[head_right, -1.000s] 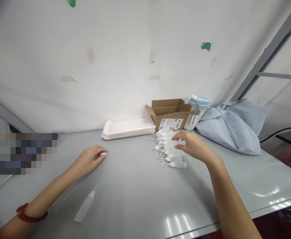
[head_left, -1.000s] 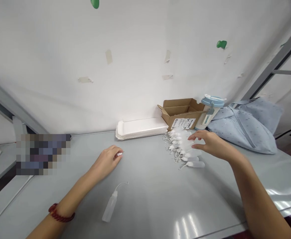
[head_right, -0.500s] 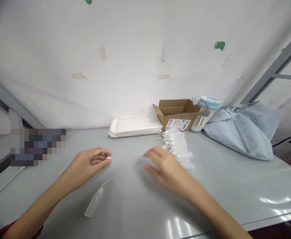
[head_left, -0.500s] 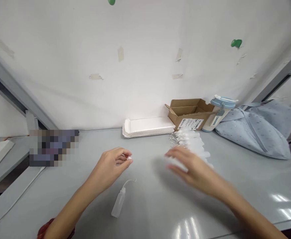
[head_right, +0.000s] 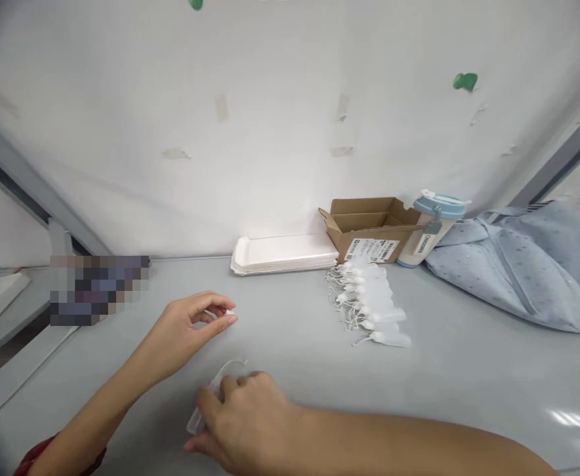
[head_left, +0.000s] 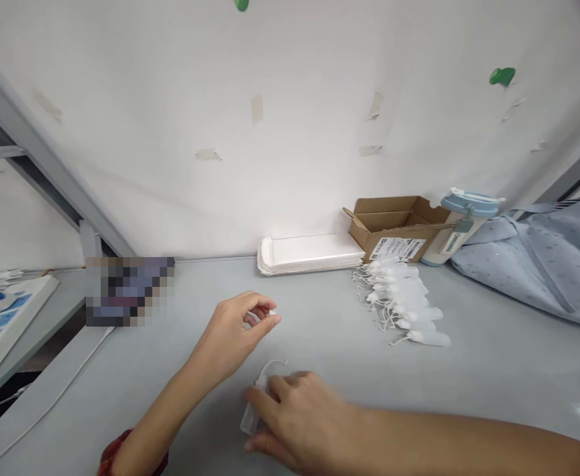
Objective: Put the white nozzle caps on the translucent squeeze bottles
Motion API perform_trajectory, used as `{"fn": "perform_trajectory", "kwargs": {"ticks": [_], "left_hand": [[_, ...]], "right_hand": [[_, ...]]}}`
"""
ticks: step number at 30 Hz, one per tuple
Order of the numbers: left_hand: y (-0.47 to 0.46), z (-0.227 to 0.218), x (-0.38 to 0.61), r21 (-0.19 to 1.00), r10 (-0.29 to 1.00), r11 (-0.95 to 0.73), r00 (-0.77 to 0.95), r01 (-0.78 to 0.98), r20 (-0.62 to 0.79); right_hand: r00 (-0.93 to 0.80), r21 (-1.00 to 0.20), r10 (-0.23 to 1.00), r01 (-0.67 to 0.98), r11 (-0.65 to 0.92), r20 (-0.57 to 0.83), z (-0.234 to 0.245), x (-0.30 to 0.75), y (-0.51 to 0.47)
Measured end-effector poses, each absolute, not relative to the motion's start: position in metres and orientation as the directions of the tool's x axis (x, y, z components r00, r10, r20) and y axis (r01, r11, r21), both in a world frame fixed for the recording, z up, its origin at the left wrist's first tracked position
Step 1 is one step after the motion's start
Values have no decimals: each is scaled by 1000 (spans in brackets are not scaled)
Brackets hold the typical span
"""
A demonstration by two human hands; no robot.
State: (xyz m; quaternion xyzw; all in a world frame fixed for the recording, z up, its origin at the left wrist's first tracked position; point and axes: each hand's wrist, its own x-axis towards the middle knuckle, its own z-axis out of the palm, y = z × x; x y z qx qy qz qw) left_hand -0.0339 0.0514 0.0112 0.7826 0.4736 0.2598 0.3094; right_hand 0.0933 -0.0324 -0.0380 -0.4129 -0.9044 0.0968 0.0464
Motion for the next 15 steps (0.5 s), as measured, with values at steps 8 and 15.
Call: {"fn": "perform_trajectory", "kwargs": {"ticks": [8, 15], "left_hand": [[49, 14, -35, 816, 885, -259, 465, 516, -14], [48, 4, -31, 867, 851, -154, 510, 474, -128]], "right_hand": [[-625, -267, 780, 748, 607, 22, -31, 116, -37], [-545, -210, 822, 795, 569, 165, -50, 149, -33]]}}
